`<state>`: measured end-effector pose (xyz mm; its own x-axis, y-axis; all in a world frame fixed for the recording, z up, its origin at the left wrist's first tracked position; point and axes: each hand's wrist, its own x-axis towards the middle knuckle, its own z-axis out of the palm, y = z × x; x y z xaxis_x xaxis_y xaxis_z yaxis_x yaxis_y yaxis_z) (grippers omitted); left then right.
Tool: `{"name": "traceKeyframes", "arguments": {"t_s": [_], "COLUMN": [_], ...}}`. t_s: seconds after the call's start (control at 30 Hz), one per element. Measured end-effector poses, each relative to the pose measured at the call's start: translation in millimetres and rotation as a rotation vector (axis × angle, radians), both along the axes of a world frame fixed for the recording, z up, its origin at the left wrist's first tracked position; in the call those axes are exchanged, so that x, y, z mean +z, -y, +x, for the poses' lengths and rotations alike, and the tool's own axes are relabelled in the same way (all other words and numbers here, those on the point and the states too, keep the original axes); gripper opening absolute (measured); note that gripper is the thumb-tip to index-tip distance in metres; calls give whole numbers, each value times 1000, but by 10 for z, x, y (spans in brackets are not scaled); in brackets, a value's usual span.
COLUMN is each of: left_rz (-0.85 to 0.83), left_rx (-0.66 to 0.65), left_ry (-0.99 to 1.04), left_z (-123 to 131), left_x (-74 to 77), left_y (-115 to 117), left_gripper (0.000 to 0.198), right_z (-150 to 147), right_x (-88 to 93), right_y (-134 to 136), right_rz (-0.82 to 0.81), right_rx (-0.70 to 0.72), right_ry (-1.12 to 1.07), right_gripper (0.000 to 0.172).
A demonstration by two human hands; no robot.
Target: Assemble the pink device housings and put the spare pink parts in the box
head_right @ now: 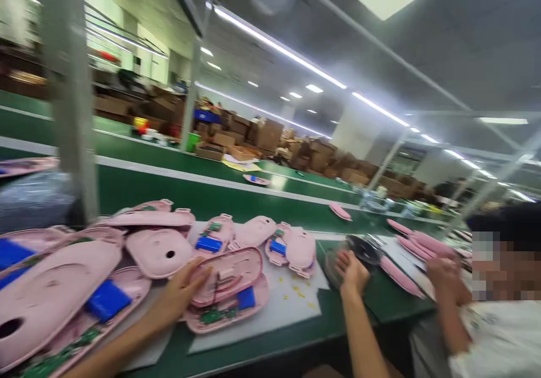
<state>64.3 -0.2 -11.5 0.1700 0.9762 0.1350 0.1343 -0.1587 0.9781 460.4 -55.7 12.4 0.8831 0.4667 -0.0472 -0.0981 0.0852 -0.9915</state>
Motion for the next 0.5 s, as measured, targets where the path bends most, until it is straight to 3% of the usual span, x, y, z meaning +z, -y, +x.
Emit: {"name": "traceKeyframes", "arguments": {"t_s": [0.1, 0.27, 0.5], "left_rz": [29, 69, 50], "left_rx": [-76, -93, -108], "left_ry": [-49, -64, -44], "left_z": [18, -84, -32], "left_x": [-43, 43, 67], "left_y": [-139, -172, -158], "left_gripper": [61, 61, 59], "right_z": [223, 86, 136], "right_x": [170, 262, 352], "right_y": [154, -23, -19], "right_rz": [13, 58, 30], "right_rx": [-118, -150, -216], "right_ry": [-75, -156, -193], "right_gripper": [26, 32, 29]}}
